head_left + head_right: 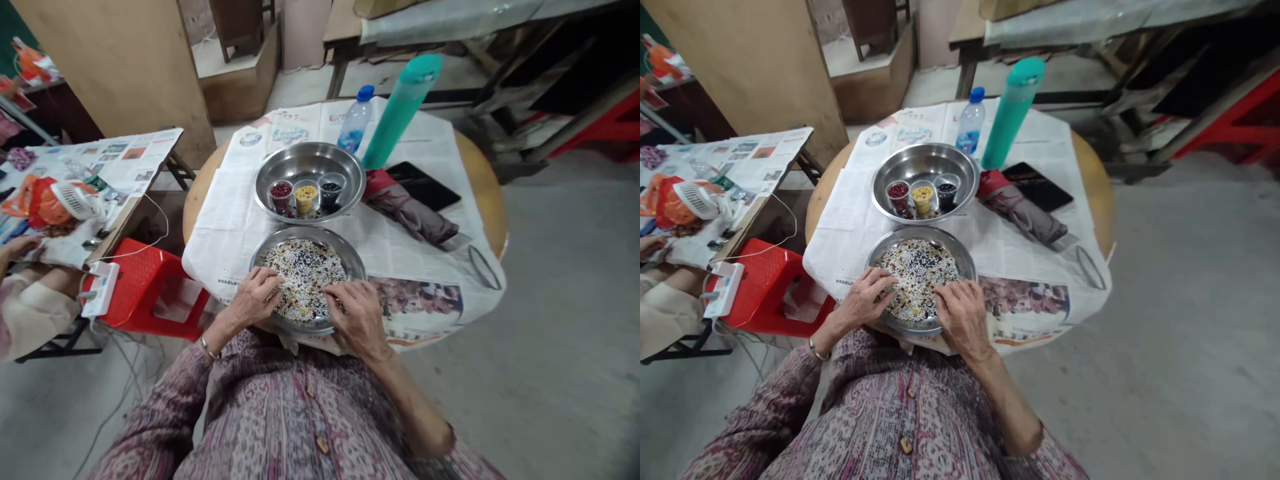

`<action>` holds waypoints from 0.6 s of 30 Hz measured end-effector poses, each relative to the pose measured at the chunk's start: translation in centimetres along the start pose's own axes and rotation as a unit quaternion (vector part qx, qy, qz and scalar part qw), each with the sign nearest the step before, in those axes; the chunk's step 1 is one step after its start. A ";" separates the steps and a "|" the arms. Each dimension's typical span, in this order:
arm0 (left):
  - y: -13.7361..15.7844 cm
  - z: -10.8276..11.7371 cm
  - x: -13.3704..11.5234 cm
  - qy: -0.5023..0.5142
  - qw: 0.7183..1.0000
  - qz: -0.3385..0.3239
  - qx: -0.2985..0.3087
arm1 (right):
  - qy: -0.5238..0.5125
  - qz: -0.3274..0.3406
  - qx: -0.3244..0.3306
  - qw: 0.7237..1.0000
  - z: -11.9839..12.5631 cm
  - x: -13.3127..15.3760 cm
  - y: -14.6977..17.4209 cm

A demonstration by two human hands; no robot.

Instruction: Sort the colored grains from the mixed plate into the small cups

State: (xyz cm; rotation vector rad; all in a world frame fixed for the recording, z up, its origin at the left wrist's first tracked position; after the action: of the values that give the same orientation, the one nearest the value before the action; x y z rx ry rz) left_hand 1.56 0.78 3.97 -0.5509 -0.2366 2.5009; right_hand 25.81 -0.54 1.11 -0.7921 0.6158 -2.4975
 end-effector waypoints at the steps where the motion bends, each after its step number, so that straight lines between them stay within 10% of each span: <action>1: -0.2 0.5 -0.2 -0.013 0.999 0.007 0.029 | 0.000 -0.004 -0.014 1.000 0.1 0.0 0.3; 9: -1.5 0.0 -2.7 0.001 0.983 0.048 0.178 | -0.091 -0.071 -0.059 0.992 -1.0 0.0 2.0; 18: -6.9 -4.7 -3.6 0.069 0.996 0.017 0.062 | -0.085 -0.082 -0.038 0.992 -1.5 -0.1 2.2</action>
State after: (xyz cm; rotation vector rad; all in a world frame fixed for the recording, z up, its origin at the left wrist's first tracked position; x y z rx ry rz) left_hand 9.67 4.73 2.87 -0.6791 -0.0198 2.4762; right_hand 25.59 -1.80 -1.16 -1.1128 0.6109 -2.5300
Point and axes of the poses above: each hand's wrist, its own y-axis away from the middle knuckle, its own z-axis out of the back of the hand, x = y × z, the point moved 1 cm from there along -y, towards the middle knuckle, and after that the axes turned 2 degrees about z, right-handed, at the moved point
